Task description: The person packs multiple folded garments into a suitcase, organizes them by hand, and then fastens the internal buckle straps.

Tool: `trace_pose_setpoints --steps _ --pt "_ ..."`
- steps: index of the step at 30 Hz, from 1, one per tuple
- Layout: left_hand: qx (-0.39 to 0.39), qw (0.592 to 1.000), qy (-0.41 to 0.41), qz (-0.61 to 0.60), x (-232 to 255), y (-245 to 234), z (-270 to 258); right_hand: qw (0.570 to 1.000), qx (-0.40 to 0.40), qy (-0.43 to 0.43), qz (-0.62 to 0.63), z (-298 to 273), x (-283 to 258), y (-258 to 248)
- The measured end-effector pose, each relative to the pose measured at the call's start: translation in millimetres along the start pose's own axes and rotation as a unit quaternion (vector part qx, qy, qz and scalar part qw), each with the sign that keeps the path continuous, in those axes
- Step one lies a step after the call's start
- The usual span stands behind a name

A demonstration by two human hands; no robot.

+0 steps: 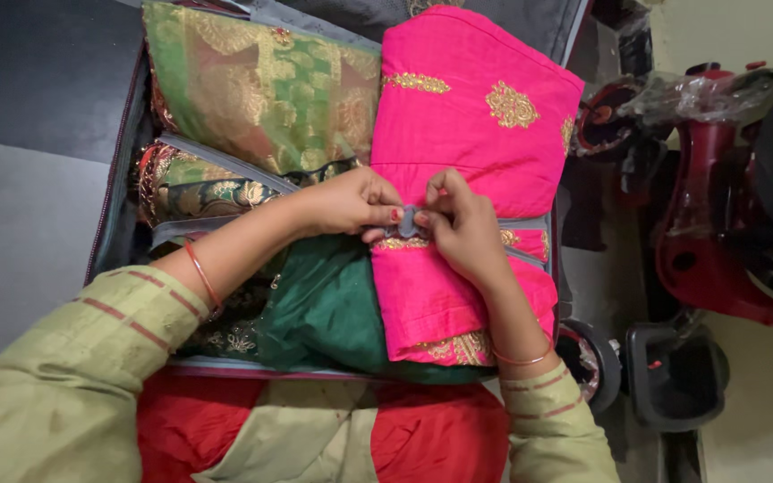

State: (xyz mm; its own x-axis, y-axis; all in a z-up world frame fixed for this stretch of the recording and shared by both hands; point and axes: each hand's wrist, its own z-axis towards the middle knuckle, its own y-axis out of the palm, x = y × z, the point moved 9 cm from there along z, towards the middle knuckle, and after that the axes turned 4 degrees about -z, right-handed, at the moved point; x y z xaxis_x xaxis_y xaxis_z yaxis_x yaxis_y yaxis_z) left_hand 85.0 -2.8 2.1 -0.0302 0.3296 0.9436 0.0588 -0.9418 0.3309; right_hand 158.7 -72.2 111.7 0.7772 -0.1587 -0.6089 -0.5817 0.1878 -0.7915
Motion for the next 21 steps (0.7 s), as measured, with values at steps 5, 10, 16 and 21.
trace_pose_setpoints --steps 5,10,16,21 --pt "-0.006 1.000 -0.004 -0.031 2 -2 -5 0.987 -0.060 0.084 0.121 1 20 7" --pt "-0.044 0.998 -0.005 -0.053 8 1 2 0.934 -0.095 0.061 0.339 3 39 9" --pt "-0.063 0.997 0.004 -0.052 16 5 13 0.916 -0.085 0.026 0.392 8 43 13" --pt "-0.103 0.989 -0.005 -0.110 17 5 15 0.914 -0.078 0.031 0.398 6 47 12"
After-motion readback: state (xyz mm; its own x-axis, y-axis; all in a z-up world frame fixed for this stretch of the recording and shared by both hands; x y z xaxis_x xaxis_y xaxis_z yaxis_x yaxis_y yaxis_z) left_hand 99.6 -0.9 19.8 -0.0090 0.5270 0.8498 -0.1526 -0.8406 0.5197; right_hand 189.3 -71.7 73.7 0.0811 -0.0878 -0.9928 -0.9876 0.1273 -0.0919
